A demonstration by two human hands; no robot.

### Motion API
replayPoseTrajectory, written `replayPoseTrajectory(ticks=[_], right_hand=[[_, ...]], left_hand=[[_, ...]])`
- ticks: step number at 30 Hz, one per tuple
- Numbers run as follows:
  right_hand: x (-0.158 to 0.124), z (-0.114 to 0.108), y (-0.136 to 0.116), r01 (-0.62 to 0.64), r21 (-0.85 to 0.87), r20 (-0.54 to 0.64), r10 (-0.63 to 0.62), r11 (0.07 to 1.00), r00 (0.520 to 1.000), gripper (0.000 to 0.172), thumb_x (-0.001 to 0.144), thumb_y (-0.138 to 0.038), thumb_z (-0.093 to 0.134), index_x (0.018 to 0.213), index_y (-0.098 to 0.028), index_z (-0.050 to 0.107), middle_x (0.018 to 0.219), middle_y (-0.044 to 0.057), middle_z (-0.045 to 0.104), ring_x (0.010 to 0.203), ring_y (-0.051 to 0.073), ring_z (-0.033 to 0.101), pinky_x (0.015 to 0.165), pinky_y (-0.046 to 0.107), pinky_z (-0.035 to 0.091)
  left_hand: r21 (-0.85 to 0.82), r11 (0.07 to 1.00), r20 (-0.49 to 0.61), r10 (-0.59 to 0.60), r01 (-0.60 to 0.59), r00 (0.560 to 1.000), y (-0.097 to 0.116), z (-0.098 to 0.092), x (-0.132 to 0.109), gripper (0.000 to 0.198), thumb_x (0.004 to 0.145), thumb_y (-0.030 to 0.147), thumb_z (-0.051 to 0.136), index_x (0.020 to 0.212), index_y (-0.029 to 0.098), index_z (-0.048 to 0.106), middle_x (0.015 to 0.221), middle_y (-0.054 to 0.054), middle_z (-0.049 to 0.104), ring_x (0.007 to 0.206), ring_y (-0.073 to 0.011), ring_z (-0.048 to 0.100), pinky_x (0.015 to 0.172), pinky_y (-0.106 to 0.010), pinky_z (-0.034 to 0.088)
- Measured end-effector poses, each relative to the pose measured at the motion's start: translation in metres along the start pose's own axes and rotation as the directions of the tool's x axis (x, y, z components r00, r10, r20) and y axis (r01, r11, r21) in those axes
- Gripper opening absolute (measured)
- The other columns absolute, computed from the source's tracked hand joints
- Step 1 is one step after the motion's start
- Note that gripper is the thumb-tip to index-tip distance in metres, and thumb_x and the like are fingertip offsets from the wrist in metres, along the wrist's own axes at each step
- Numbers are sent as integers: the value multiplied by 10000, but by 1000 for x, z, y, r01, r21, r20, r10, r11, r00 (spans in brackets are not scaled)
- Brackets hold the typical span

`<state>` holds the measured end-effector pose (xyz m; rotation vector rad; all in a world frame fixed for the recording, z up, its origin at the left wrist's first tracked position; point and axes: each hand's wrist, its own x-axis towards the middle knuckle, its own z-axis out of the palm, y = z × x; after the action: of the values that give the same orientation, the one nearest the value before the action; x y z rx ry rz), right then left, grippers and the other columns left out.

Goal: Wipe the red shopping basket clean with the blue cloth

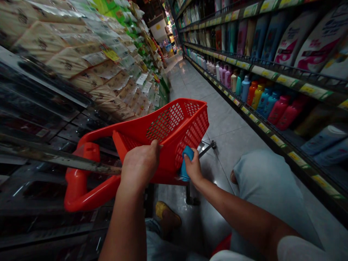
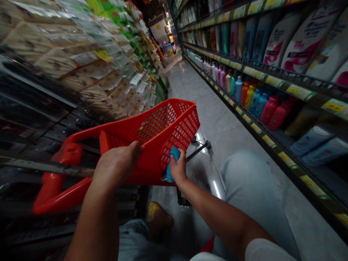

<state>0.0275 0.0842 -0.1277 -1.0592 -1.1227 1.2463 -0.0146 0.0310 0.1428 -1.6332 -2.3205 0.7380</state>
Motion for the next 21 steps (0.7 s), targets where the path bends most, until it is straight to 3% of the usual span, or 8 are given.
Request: replayPoseTrajectory(ticks=[4, 10, 13, 18, 21], right_hand=[[-5, -5, -13, 185, 10, 137, -184, 983, 973, 386, 843, -269, 570, 1225, -226, 542, 1263, 94, 607, 1211, 214, 567, 1103, 402, 422], [-12, -12, 34, -36, -29, -75, 33, 999, 997, 282, 799, -229, 481, 1078, -207, 514, 963, 57, 641, 924, 211, 625, 909, 418, 530], [6, -5, 18, -28, -19, -90, 26, 999, 996, 327, 823, -256, 509, 1144, -199, 514, 1069, 84, 645, 997, 216, 624, 953, 420, 514], [43, -8, -27, 259, -5, 46, -258, 966, 965, 391, 850, -249, 560, 1241, -226, 543, 1264, 94, 612, 1224, 218, 559, 1099, 406, 425], [53, -15, -16, 162, -24, -64, -163, 987, 985, 351, 831, -232, 523, 1181, -211, 542, 1193, 87, 627, 1150, 211, 581, 1074, 409, 442]], left_hand=[[5, 1000, -10, 4, -4, 1000, 0, 1, 0, 448, 1017, 339, 213, 1149, 172, 608, 911, -170, 757, 936, -379, 735, 742, -431, 519], [16, 1000, 2, -13, 13, 1000, 1, -2, -1, 474, 1018, 362, 202, 1152, 189, 623, 896, -158, 762, 912, -357, 739, 723, -405, 506], [8, 1000, -11, -24, 25, 1000, 2, -2, -1, 478, 1019, 385, 206, 1136, 205, 633, 876, -143, 763, 893, -349, 740, 711, -393, 494], [-10, 999, -19, -47, 47, 999, 0, 0, -2, 495, 1018, 414, 211, 1094, 217, 659, 849, -138, 766, 857, -343, 739, 686, -381, 473], [-13, 998, -32, -61, 61, 998, -6, 4, -4, 506, 1021, 445, 208, 1059, 236, 667, 832, -126, 762, 841, -341, 740, 671, -376, 469]])
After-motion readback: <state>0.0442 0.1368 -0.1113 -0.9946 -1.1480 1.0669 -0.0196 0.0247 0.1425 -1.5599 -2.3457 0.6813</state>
